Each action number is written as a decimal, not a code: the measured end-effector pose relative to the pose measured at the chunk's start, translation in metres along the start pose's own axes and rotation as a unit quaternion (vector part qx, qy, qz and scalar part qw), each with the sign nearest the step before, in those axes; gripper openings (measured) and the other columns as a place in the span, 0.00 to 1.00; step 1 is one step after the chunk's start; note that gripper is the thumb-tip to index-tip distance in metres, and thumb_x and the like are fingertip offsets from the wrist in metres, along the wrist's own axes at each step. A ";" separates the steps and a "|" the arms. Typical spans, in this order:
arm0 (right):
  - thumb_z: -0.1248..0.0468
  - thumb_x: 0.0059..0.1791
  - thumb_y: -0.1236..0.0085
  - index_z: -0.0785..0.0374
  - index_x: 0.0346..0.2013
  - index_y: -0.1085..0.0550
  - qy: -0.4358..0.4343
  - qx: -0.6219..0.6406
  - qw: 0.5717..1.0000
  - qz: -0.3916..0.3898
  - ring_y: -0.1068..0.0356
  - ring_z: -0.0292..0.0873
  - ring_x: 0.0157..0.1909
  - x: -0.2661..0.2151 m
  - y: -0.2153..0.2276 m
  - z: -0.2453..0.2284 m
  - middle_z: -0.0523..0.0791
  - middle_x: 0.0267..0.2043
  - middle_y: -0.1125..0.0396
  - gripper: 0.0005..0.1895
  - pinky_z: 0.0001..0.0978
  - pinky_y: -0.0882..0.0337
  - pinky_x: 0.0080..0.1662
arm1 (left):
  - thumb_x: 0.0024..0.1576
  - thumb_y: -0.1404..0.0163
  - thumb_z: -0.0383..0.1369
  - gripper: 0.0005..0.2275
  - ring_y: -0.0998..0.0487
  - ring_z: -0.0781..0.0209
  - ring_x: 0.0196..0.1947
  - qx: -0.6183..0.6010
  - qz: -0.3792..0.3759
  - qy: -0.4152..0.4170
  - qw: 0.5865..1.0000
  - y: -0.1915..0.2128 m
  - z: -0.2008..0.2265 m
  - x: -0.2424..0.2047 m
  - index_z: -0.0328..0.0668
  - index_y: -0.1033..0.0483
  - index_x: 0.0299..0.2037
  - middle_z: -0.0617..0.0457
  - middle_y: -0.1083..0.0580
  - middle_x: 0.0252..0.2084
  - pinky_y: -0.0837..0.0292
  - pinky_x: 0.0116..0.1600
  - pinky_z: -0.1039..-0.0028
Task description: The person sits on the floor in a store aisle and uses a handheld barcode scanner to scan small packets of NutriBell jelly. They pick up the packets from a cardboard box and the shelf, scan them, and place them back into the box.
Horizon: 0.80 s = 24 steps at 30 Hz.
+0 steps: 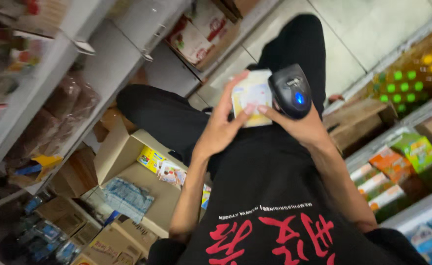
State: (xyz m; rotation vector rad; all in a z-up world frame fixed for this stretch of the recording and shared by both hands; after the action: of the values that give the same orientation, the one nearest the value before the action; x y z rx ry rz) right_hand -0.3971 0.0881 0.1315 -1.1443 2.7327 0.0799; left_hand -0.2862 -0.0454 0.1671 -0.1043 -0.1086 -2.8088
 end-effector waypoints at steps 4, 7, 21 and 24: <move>0.68 0.47 0.27 0.63 0.40 0.29 0.010 -0.011 1.000 -0.020 0.36 0.31 0.41 0.007 -0.020 -0.014 0.36 0.38 0.37 0.16 0.26 0.30 0.44 | 0.70 0.51 0.35 0.21 0.39 0.50 0.78 0.125 0.090 -0.016 0.988 0.045 0.044 -0.001 0.40 0.38 0.71 0.44 0.37 0.75 0.45 0.80 0.63; 0.69 0.46 0.28 0.62 0.41 0.28 0.035 -0.013 0.998 -0.043 0.35 0.30 0.41 0.026 -0.041 -0.046 0.35 0.38 0.36 0.16 0.26 0.29 0.44 | 0.63 0.46 0.36 0.23 0.37 0.47 0.73 0.301 0.200 -0.117 0.925 0.077 0.105 -0.010 0.39 0.35 0.67 0.43 0.34 0.70 0.43 0.76 0.62; 0.58 0.48 0.31 0.64 0.43 0.23 0.233 0.032 0.965 -0.116 0.27 0.36 0.37 0.188 -0.193 -0.141 0.42 0.37 0.25 0.15 0.30 0.26 0.42 | 0.56 0.50 0.21 0.14 0.20 0.44 0.51 0.577 0.293 -0.263 0.715 0.224 0.182 0.026 0.40 0.23 0.52 0.44 0.22 0.50 0.25 0.55 0.62; 0.62 0.49 0.32 0.68 0.41 0.23 0.332 -0.130 0.927 -0.119 0.28 0.43 0.37 0.206 -0.206 -0.133 0.48 0.35 0.26 0.13 0.37 0.27 0.44 | 0.59 0.51 0.23 0.13 0.20 0.43 0.47 0.606 0.288 -0.184 0.719 0.256 0.170 0.056 0.39 0.24 0.54 0.43 0.22 0.48 0.24 0.51 0.61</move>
State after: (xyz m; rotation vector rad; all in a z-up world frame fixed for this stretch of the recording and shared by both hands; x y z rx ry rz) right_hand -0.4111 -0.2172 0.2278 -1.8605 3.1834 0.0222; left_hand -0.2459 -0.2899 0.3570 -0.2996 -1.6161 -1.5846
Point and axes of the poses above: each hand's wrist, its own x-axis towards the middle knuckle, its own y-axis out of the back of the hand, z = x × y, the point moved 8 cm from there along x, towards the middle knuckle
